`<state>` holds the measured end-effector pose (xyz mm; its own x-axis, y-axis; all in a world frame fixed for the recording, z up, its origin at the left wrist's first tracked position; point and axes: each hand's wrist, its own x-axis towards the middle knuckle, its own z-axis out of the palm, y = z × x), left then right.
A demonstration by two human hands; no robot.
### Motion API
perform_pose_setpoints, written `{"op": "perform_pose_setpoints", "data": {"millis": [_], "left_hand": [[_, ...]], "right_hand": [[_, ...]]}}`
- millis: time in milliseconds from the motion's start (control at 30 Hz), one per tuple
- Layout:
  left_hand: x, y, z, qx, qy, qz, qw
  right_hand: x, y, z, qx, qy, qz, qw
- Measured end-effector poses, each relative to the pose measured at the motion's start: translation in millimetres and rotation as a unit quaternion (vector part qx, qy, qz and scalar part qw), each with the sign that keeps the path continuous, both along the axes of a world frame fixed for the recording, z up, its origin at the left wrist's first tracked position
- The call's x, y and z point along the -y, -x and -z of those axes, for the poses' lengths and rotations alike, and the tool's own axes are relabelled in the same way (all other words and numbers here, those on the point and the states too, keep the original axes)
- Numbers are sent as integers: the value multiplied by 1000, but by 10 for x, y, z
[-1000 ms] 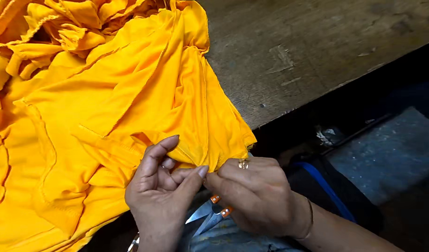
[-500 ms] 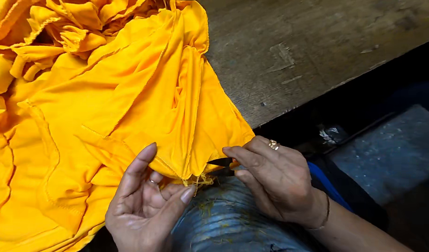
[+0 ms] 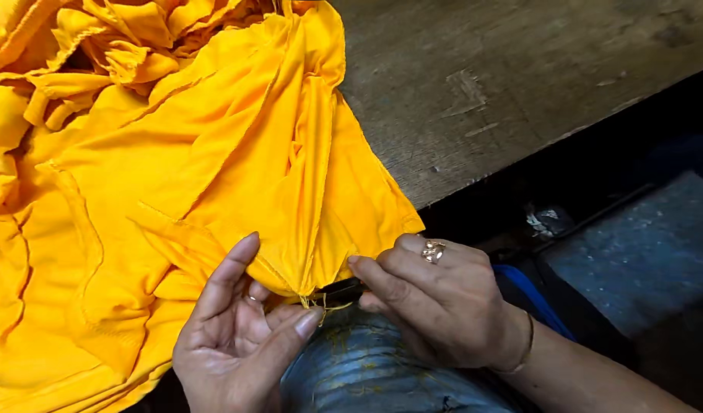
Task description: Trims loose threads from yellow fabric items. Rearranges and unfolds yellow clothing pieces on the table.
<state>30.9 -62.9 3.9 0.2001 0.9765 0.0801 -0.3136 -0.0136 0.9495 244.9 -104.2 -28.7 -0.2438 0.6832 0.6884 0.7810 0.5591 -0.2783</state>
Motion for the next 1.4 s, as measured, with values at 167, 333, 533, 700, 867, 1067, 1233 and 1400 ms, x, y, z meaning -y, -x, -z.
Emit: {"op": "perform_pose_setpoints", "data": {"millis": [167, 333, 533, 700, 867, 1067, 1233, 1400], "left_hand": [[5, 35, 6, -4, -4, 2, 1000], [18, 33, 23, 0, 0, 4, 1000], [53, 2, 30, 0, 1, 0, 1000], [105, -43, 13, -3, 0, -19, 1000], [142, -62, -3, -16, -8, -30, 999], [157, -72, 8, -28, 6, -38, 999], [170, -62, 8, -42, -9, -37, 998], [84, -7, 37, -146, -85, -81, 982]], "right_hand": [[-25, 31, 38, 2, 7, -4, 1000], [-3, 45, 49, -20, 16, 9, 1000], [-6, 169, 21, -31, 6, 22, 999], [-41, 264, 15, -47, -5, 38, 998], [-42, 270, 21, -38, 3, 57, 998], [-70, 271, 77, -35, 1, 56, 998], [-122, 242, 66, -75, 23, 45, 996], [-123, 106, -41, -222, 139, 28, 965]]}}
